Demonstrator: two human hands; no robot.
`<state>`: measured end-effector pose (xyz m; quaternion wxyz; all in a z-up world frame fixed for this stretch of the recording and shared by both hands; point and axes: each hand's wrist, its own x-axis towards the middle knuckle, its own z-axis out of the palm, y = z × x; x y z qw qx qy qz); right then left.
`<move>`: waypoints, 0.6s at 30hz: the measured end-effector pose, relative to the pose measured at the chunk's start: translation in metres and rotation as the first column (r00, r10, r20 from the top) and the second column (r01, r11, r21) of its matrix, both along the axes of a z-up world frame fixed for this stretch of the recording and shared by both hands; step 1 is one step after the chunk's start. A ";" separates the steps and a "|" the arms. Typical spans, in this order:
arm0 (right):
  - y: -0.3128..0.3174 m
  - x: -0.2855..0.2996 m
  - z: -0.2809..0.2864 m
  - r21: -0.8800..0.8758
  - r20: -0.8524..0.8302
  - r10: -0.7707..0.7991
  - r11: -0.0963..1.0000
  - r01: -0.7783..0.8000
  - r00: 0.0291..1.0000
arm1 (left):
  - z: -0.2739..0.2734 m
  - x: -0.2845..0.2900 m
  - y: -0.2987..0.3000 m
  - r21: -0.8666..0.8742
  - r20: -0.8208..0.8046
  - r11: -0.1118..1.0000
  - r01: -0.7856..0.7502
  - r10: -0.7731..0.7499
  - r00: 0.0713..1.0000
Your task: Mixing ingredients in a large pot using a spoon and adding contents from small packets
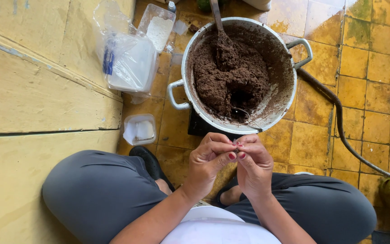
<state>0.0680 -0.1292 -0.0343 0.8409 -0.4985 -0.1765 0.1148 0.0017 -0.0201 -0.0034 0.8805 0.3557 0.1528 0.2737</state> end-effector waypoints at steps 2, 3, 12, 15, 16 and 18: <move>0.000 0.000 -0.001 -0.005 0.000 -0.001 1.000 0.001 1.000 | 0.000 0.000 0.000 -0.002 0.000 1.000 0.001 -0.001 1.000; 0.001 0.000 0.000 -0.004 0.003 -0.001 1.000 0.001 1.000 | -0.001 0.000 0.000 0.007 0.000 1.000 -0.002 0.002 1.000; 0.010 -0.007 0.012 -0.028 0.012 -0.040 0.999 0.040 0.999 | -0.002 -0.001 -0.001 0.073 -0.006 0.997 -0.008 0.008 1.000; 0.009 -0.007 0.010 -0.037 0.006 -0.047 0.998 0.047 0.999 | -0.004 -0.001 -0.001 0.089 -0.015 0.996 -0.006 0.008 1.000; 0.009 -0.007 0.008 -0.036 0.005 -0.045 0.998 0.046 0.999 | -0.004 -0.001 -0.002 0.105 -0.022 0.994 -0.006 0.009 1.000; 0.010 -0.008 0.009 -0.038 -0.003 -0.047 0.998 0.047 0.999 | -0.006 -0.001 -0.002 0.097 -0.026 0.995 -0.004 0.006 1.000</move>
